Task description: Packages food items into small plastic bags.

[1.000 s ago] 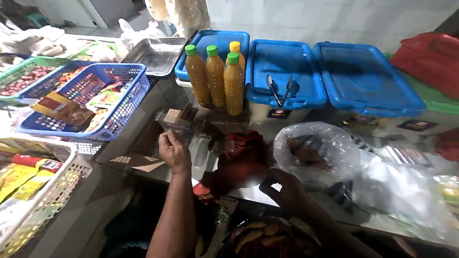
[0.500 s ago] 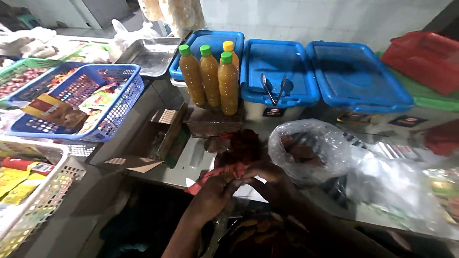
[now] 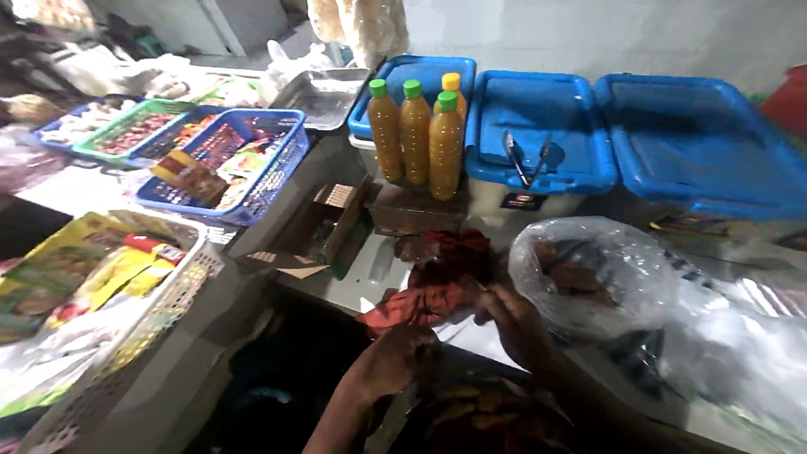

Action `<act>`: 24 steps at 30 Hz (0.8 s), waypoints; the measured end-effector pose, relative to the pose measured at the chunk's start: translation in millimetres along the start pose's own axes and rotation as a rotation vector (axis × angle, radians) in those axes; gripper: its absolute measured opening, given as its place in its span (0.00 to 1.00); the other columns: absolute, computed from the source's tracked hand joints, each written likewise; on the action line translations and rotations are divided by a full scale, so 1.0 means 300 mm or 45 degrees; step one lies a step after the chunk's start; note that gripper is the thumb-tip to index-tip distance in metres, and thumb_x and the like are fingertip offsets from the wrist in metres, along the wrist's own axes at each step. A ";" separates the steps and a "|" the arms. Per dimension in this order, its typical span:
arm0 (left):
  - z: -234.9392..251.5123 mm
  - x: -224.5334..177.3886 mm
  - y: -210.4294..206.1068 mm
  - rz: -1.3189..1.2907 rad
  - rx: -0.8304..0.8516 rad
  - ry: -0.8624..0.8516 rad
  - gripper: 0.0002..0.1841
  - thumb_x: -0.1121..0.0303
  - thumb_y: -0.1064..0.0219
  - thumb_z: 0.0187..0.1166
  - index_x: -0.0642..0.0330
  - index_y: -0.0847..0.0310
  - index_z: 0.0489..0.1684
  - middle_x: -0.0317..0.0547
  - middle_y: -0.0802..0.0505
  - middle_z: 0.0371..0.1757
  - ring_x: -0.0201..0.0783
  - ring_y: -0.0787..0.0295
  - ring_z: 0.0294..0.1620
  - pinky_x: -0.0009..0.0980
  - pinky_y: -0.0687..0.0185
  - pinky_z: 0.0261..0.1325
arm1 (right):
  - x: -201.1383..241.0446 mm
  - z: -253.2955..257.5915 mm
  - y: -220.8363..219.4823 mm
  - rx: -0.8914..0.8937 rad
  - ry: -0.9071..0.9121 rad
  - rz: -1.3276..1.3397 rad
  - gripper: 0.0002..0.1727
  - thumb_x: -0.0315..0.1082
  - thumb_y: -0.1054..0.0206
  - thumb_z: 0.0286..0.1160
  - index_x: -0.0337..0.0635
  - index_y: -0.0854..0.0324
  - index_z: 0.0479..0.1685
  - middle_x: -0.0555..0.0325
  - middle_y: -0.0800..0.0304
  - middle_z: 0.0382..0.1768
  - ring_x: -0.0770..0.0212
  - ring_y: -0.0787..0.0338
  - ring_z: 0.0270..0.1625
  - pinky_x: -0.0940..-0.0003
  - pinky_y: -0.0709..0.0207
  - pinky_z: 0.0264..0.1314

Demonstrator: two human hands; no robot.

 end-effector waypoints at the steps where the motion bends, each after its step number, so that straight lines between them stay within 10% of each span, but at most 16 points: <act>1: -0.013 0.024 0.013 -0.016 -0.062 0.059 0.07 0.59 0.25 0.75 0.50 0.10 0.40 0.33 0.07 0.37 0.28 0.12 0.37 0.35 0.13 0.45 | -0.030 -0.006 0.014 -0.063 -0.146 0.130 0.18 0.37 0.51 0.92 0.33 0.20 0.52 0.59 0.12 0.33 0.65 0.10 0.31 0.64 0.09 0.38; 6: -0.138 0.067 0.164 -0.330 -0.568 -0.175 0.05 0.72 0.26 0.77 0.63 0.10 0.44 0.44 0.07 0.50 0.37 0.08 0.50 0.37 0.09 0.57 | -0.082 -0.013 -0.019 -0.012 -0.180 0.432 0.28 0.65 0.53 0.88 0.54 0.21 0.38 0.72 0.21 0.22 0.72 0.22 0.20 0.72 0.21 0.24; 10: -0.238 0.059 0.223 -0.486 -0.789 -0.213 0.05 0.73 0.31 0.81 0.65 0.12 0.46 0.50 0.06 0.44 0.42 0.08 0.43 0.39 0.08 0.51 | -0.075 -0.010 -0.046 -0.024 -0.143 0.373 0.13 0.41 0.46 0.88 0.44 0.20 0.45 0.65 0.18 0.24 0.65 0.16 0.24 0.67 0.14 0.31; 19: -0.406 0.074 0.318 -0.455 -1.134 -0.080 0.08 0.68 0.33 0.84 0.65 0.11 0.46 0.52 0.07 0.37 0.42 0.09 0.34 0.36 0.09 0.41 | -0.109 0.016 -0.068 0.013 -0.338 0.171 0.11 0.35 0.34 0.81 0.37 0.11 0.47 0.55 0.05 0.34 0.60 0.05 0.34 0.61 0.07 0.41; 24: -0.425 0.070 0.330 -0.145 -1.205 0.058 0.14 0.60 0.35 0.86 0.57 0.14 0.30 0.38 0.13 0.21 0.33 0.18 0.19 0.30 0.17 0.25 | -0.085 0.027 -0.083 0.095 -0.205 0.029 0.13 0.36 0.40 0.84 0.37 0.15 0.40 0.60 0.11 0.25 0.65 0.11 0.26 0.65 0.12 0.35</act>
Point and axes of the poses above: each hand's wrist, its own z-axis towards the middle knuckle, its own y-axis out of the back of the hand, x = y × z, the point moved 10 cm from there along z, towards the middle knuckle
